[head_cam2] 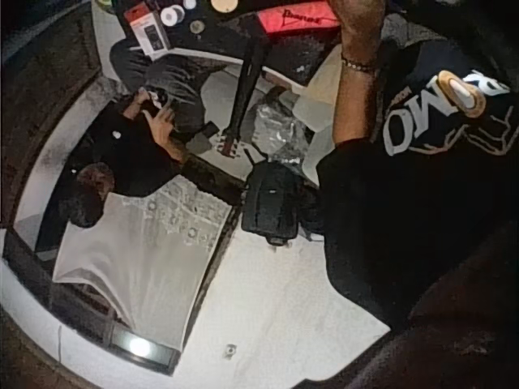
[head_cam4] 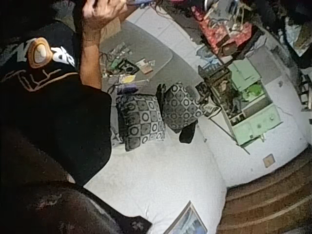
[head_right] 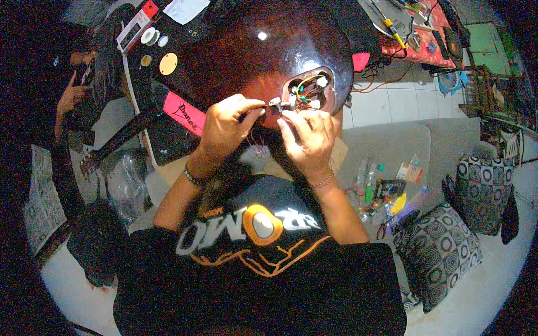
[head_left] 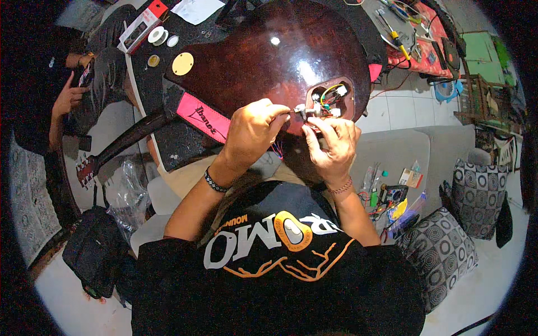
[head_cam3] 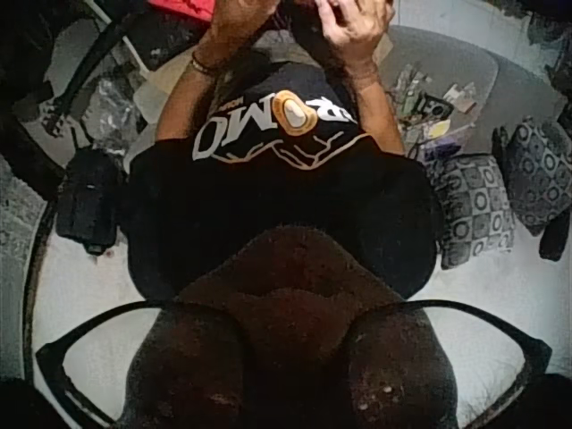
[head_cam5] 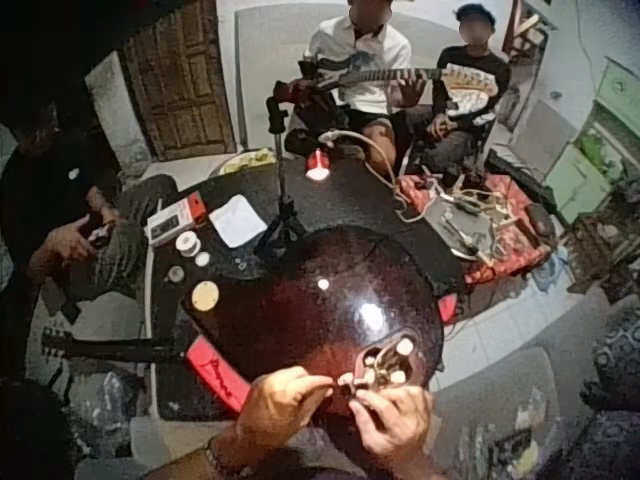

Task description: Repairing the internal electronics and wiring of an electric guitar.

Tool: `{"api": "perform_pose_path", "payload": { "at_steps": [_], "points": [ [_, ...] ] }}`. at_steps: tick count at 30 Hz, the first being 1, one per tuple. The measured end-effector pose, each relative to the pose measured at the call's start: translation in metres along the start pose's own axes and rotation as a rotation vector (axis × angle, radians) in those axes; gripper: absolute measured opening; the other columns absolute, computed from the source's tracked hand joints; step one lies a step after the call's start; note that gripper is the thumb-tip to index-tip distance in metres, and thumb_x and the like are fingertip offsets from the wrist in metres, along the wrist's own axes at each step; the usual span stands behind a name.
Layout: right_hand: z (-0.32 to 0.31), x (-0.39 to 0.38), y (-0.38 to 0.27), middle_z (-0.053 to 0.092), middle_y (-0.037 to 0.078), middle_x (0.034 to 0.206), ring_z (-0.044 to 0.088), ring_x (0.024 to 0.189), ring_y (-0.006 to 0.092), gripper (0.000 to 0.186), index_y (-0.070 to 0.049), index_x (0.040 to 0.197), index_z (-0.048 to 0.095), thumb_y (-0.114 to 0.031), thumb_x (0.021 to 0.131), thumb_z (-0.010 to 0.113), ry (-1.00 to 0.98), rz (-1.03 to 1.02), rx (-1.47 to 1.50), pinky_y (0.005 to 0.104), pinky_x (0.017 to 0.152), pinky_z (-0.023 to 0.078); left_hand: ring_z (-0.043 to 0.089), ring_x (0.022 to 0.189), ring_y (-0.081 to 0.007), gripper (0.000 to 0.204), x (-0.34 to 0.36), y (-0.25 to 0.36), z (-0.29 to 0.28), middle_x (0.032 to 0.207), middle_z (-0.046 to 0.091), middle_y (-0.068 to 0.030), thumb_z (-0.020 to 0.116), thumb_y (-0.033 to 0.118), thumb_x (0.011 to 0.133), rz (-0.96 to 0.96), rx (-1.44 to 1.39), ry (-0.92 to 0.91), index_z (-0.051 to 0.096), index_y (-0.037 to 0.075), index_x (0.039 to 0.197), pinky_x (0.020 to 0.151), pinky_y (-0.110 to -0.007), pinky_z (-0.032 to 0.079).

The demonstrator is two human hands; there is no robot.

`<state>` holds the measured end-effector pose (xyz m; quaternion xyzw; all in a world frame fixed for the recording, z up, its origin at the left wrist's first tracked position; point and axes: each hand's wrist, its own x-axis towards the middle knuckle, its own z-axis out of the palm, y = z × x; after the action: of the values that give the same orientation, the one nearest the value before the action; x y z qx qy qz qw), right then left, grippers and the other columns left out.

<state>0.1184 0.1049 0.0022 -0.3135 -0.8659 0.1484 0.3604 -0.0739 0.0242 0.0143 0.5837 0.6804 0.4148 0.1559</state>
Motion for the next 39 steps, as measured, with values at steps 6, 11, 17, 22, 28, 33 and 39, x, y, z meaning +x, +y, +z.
{"api": "perform_pose_path", "payload": {
  "at_steps": [6,11,17,22,28,33,39],
  "points": [
    [0.001,0.007,-0.003,0.066,0.000,0.088,0.061,0.089,0.0213,0.019,-0.015,0.095,0.078,-0.016,0.079,0.087,-0.007,0.024,-0.056,0.0369,0.085,0.043,0.070,0.073,-0.0293,0.010,0.002,0.003,-0.001,0.083,0.070,-0.0148,0.077,0.005,0.089,0.013,-0.004,0.010,0.075,0.000,0.097,0.066,-0.037,0.055],
    [0.003,0.008,-0.005,0.066,-0.001,0.086,0.061,0.087,0.0206,0.016,-0.014,0.092,0.078,-0.015,0.079,0.087,0.006,0.037,-0.031,0.0367,0.083,0.042,0.069,0.073,-0.0293,0.010,0.005,0.005,-0.001,0.083,0.070,-0.0149,0.077,0.006,0.090,0.031,0.016,0.012,0.076,0.000,0.098,0.066,-0.038,0.055],
    [0.005,0.009,-0.006,0.067,-0.002,0.085,0.060,0.082,0.0200,0.016,-0.014,0.092,0.078,-0.016,0.079,0.087,0.019,0.039,-0.041,0.0360,0.080,0.042,0.069,0.071,-0.0292,0.011,0.008,0.003,-0.001,0.082,0.069,-0.0145,0.076,0.007,0.089,0.050,0.017,0.011,0.076,0.000,0.098,0.065,-0.038,0.055],
    [0.007,0.013,-0.009,0.068,-0.002,0.085,0.061,0.080,0.0196,0.015,-0.015,0.092,0.079,-0.016,0.079,0.087,0.012,0.019,-0.075,0.0357,0.076,0.041,0.066,0.071,-0.0333,0.009,0.008,0.006,-0.006,0.079,0.066,-0.0146,0.076,0.011,0.088,0.014,0.032,0.012,0.076,0.005,0.095,0.065,-0.042,0.053],
    [0.008,0.023,-0.014,0.065,-0.001,0.082,0.061,0.080,0.0203,0.015,-0.014,0.093,0.078,-0.017,0.080,0.085,-0.029,-0.032,-0.155,0.0364,0.071,0.044,0.066,0.071,-0.0331,0.013,0.005,0.003,-0.014,0.079,0.065,-0.0136,0.076,0.013,0.089,-0.026,0.089,-0.003,0.076,0.005,0.099,0.065,-0.042,0.053],
    [0.014,0.032,-0.015,0.063,0.000,0.082,0.061,0.079,0.0210,0.016,-0.014,0.097,0.078,-0.016,0.083,0.083,-0.041,-0.085,-0.189,0.0371,0.072,0.046,0.066,0.075,-0.0332,0.013,0.005,-0.003,-0.015,0.079,0.064,-0.0134,0.075,0.016,0.091,-0.051,0.069,0.013,0.077,0.007,0.099,0.067,-0.044,0.053],
    [0.008,0.038,-0.017,0.063,0.000,0.083,0.060,0.078,0.0206,0.019,-0.015,0.102,0.079,-0.016,0.083,0.083,-0.072,-0.081,-0.202,0.0365,0.073,0.046,0.067,0.076,-0.0336,0.014,0.007,-0.004,-0.014,0.080,0.065,-0.0131,0.075,0.018,0.091,-0.033,0.086,0.018,0.077,0.008,0.101,0.068,-0.044,0.053]
  ]
}}
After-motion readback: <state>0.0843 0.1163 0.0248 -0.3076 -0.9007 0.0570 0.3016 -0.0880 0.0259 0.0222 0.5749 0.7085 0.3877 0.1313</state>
